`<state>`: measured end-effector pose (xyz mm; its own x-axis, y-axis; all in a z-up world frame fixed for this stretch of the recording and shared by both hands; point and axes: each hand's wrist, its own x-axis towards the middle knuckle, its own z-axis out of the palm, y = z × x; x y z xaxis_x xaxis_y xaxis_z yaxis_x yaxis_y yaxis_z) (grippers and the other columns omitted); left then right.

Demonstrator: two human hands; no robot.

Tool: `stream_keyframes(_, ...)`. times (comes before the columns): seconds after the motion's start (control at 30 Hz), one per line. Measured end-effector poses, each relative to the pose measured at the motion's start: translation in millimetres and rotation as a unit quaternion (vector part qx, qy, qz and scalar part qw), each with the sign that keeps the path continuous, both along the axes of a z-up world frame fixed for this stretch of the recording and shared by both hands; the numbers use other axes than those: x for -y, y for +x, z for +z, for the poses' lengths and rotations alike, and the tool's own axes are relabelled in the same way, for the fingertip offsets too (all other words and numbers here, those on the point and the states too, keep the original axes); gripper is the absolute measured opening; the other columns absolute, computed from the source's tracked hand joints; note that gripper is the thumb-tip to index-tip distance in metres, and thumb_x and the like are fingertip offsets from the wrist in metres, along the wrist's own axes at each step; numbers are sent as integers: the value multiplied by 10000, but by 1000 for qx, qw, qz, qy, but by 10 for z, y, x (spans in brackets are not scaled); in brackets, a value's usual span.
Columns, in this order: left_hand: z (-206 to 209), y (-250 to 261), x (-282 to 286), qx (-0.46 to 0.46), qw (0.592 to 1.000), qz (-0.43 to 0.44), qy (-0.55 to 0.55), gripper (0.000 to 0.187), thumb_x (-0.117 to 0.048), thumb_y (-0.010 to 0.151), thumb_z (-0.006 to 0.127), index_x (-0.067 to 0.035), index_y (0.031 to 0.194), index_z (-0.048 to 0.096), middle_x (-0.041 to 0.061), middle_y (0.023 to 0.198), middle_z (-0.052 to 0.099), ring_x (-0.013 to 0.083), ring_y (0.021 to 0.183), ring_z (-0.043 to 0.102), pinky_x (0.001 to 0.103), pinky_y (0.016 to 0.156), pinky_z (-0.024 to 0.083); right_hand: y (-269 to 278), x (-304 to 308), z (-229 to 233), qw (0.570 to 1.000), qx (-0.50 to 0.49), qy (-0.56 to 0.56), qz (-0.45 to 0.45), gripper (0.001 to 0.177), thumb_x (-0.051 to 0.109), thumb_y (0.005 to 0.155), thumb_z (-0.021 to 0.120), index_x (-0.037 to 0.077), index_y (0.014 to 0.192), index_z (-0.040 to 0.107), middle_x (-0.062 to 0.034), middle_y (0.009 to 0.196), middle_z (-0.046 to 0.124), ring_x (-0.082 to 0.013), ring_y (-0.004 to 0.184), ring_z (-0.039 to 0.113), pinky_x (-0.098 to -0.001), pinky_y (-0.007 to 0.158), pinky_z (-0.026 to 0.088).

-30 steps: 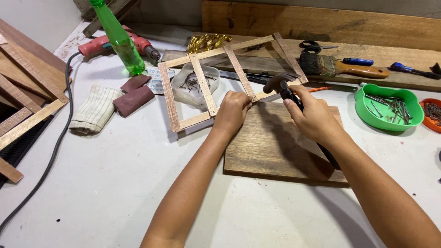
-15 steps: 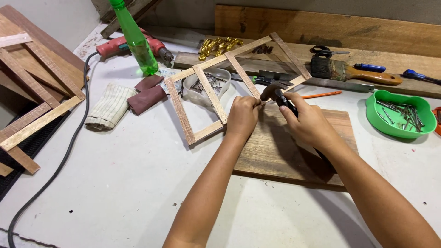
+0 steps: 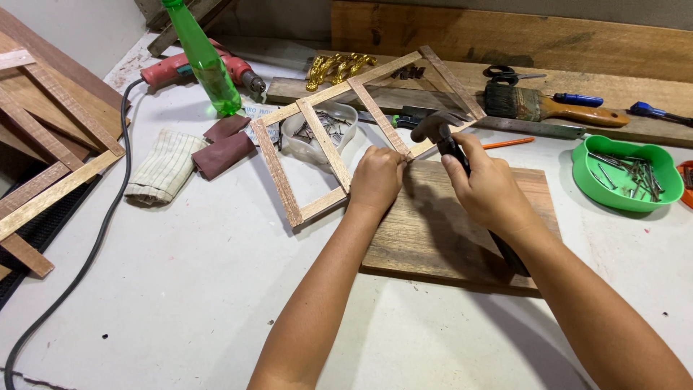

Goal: The person sands thin wooden slats with a sanding block, positions a slat across a wooden frame, and hammers nails to fasten the slat to the frame. They measure with a metal ruler, pick nails from a container, and hold the frame steady while hammering.

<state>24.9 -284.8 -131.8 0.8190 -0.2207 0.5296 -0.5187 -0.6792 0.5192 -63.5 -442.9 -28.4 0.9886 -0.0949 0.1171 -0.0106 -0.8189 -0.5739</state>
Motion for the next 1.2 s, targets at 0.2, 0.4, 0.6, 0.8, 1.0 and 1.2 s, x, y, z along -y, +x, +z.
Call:
stream_keyframes(0.2,-79,73,-13,11,999,-7,31,105,-108,848,780,-40,925,803,95,910,765,237,911,676,369,878,560,151,119,-252,999,-11,-40,32,416,338,1048,532,61,1358,523,-242,804,713,-403,757,705,-512,692,523)
stream_keyframes(0.4,2,59,-78,58,997,-15,45,96,-162,839,805,-76,879,819,78,843,771,234,852,652,375,909,512,-75,-189,314,995,-75,45,-41,448,338,1033,466,108,1417,475,-255,772,706,-413,704,728,-529,651,543)
stream_keyframes(0.6,-5,72,-92,53,997,-14,46,98,-159,836,792,-81,888,819,63,841,772,230,872,650,375,937,516,231,126,-434,994,0,-82,67,364,324,1098,514,24,1304,499,-183,721,662,-334,655,660,-474,598,497)
stream_keyframes(0.8,15,52,-102,52,998,-19,34,95,-151,826,796,-76,876,823,81,830,759,251,861,637,382,928,511,-86,-271,350,997,-66,42,-24,420,324,1052,440,77,1391,412,-230,645,661,-346,507,667,-487,491,531)
stream_keyframes(1.0,-18,82,-89,38,998,-19,51,113,-164,828,807,-79,900,825,66,823,762,229,865,637,372,922,520,233,-12,-430,998,-18,-59,22,385,313,1087,463,15,1326,418,-232,677,662,-361,540,645,-501,513,500)
stream_keyframes(1.2,24,64,-93,7,999,-17,51,143,-225,852,810,-99,918,823,46,851,773,202,853,633,350,903,529,1,-227,163,999,-36,-3,7,380,335,1083,462,41,1321,421,-288,771,687,-446,677,697,-557,627,533)
